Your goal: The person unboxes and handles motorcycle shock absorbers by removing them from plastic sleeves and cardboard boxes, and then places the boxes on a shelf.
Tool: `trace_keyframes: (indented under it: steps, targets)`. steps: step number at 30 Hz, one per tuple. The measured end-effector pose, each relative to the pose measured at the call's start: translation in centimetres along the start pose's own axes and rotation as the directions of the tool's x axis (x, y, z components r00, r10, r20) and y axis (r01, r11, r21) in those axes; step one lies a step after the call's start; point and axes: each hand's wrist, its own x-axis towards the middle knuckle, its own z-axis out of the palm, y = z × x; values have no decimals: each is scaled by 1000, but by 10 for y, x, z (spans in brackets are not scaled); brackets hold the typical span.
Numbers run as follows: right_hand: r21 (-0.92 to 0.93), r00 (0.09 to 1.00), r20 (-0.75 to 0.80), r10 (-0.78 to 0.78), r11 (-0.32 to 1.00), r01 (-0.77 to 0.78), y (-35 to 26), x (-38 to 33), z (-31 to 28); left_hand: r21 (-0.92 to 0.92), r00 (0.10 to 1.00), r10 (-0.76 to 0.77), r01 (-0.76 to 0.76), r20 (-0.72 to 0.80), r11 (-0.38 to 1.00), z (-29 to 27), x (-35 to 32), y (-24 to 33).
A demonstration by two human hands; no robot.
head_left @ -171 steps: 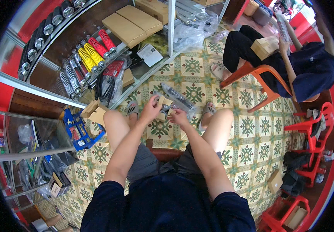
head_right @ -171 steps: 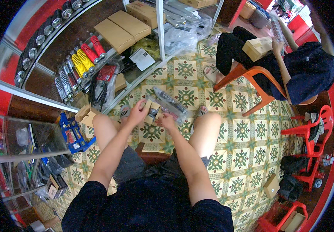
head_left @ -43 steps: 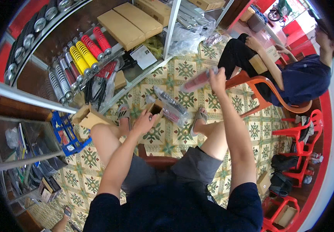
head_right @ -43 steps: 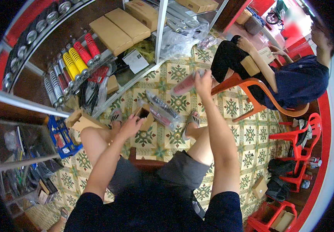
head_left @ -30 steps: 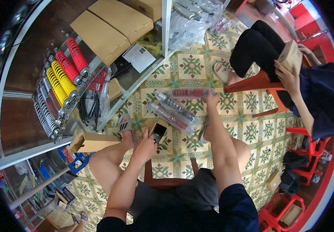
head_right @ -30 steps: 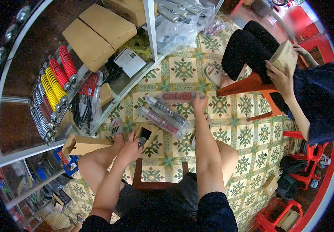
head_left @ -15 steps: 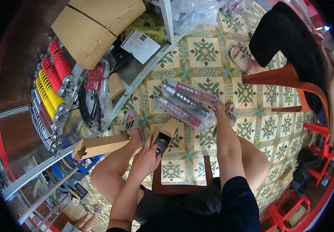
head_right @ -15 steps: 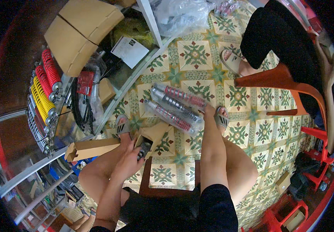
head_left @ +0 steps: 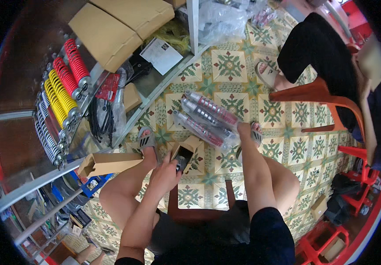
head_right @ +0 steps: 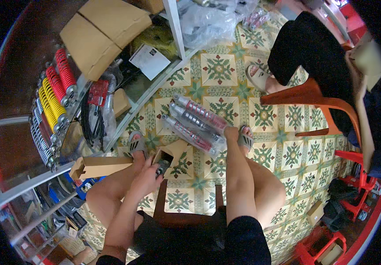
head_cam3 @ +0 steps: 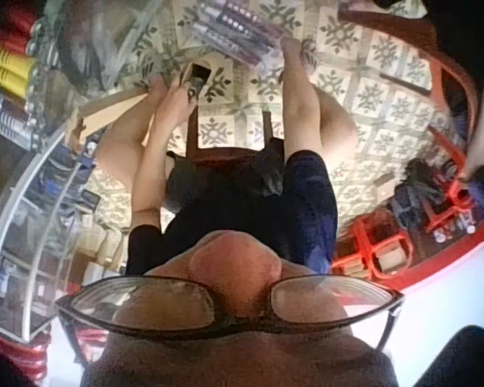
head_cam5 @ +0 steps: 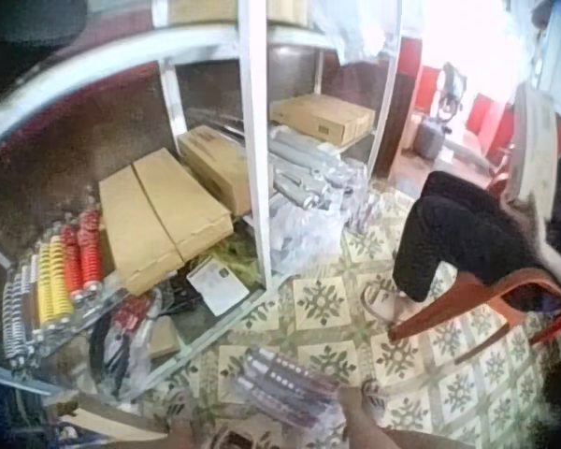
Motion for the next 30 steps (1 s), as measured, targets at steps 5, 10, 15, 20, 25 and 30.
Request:
trace_keyframes:
  steps: [5, 10, 15, 20, 25, 30]
  targets:
    - [-279, 777, -24, -630, 750, 600, -99, -159, -66, -67, 983, 123, -133, -136, 989, 11, 2, -22]
    - [404, 556, -20, -831, 502, 765, -165, -288, -105, -102, 977, 120, -139, -174, 985, 10, 4, -24]
    - [252, 223, 277, -935, 294, 922, -144, -378, -125, -94, 931, 321, -341, -173, 936, 8, 0, -33]
    - [-51, 163, 337, -927, 155, 987, -113, -379, -107, -44, 909, 368, -383, -197, 923, 22, 2, -44]
    - [-389, 373, 502, -780, 181, 903, -121, -398, -114, 139, 905, 370, -347, -211, 928, 26, -18, -25]
    - [-431, 454, 454, -767, 258, 865, -122, -407, -115, 25, 861, 337, -355, -381, 934, 38, -11, -25]
